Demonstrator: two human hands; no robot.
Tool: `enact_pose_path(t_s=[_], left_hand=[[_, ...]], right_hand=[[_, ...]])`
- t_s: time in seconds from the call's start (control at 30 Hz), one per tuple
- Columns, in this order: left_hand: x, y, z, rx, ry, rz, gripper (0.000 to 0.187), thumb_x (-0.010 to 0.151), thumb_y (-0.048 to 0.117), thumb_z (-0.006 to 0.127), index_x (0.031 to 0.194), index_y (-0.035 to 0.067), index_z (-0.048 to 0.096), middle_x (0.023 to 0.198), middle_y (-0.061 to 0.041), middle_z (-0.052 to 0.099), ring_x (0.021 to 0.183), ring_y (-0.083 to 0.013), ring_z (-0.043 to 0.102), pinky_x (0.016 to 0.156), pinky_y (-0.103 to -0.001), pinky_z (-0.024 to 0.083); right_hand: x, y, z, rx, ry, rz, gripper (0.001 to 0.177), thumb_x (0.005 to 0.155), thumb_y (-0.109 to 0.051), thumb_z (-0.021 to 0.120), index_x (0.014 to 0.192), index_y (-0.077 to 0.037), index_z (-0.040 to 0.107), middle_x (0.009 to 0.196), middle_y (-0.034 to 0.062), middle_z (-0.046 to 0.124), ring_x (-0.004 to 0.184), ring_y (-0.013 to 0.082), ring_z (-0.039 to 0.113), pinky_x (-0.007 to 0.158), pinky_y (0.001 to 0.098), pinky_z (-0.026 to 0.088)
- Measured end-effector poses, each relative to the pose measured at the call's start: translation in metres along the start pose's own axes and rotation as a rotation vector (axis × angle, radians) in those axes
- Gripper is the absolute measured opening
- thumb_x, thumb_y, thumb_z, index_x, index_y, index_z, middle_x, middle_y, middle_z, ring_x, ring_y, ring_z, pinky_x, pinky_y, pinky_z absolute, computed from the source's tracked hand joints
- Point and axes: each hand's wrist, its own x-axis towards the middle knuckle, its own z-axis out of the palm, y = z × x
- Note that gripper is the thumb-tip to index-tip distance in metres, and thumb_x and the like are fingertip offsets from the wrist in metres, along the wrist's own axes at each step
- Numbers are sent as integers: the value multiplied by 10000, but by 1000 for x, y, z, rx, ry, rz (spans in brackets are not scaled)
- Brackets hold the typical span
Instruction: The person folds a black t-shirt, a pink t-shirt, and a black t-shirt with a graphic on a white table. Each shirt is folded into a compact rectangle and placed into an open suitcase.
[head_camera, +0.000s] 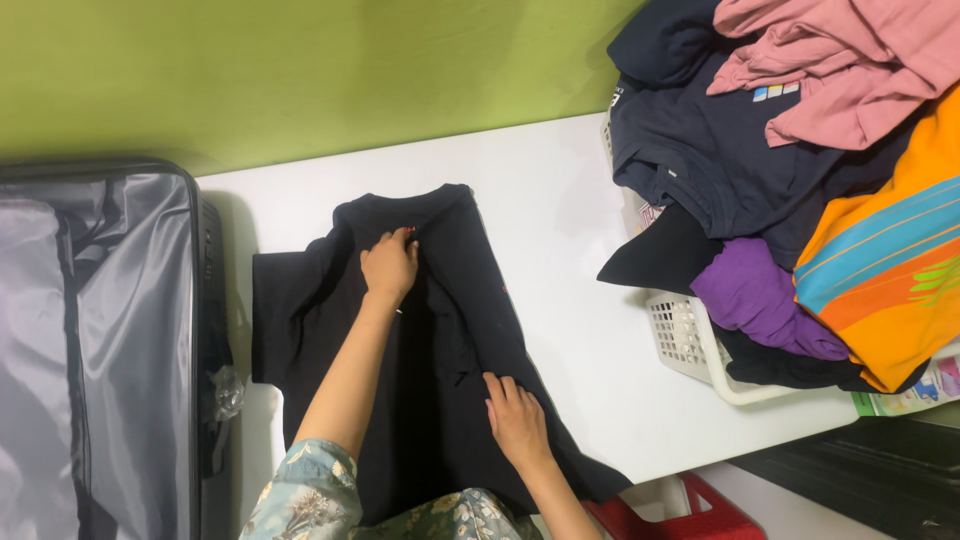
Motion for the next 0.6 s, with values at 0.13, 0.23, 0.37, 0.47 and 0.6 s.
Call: enact_pose_path(t_s=[0.13,0.23,0.37,0.47,0.6], left_hand=[[-48,14,8,-32,299,188,560,883,299,719,1388,129,549,1415,-133,510,1327,-358,452,1087,-607,290],[-95,25,12,-37,360,336,586,873,303,730,1390,120,526,1477,-137,448,1447,-364,324,1151,-671,194],[-165,34,21,-69,291,465,521,869,296,713,1341,137,560,1490,-133,445,1490,-370,271,1162,-670,147],[-208,35,28,-140,156,556,488,860,258,733,1306,126,585,1440,-136,467,1458,-370,313,1161,-664,158],[-251,32,31,-80,47,694,508,753,90,718,1246,203,674,1426,-82,530,1438,-324,391,1169,-614,223]], right_hand=[[-19,9,-12,-6,-45,51,420,850,-145,716,1241,-53,592,1003,110,637,910,279,654,769,407,489],[-33,18,-21,-39,-80,73,364,852,-140,712,1196,-75,610,986,90,648,911,263,659,792,408,464],[-56,31,-26,-19,-52,94,286,864,-143,707,1132,-76,635,973,76,660,889,263,670,784,403,464],[-74,37,-23,-54,-21,118,216,877,-152,706,1078,-96,653,939,68,653,857,270,684,760,416,498],[-89,29,-23,-70,17,182,196,889,-154,701,1078,-118,664,938,74,635,796,288,695,661,434,542]])
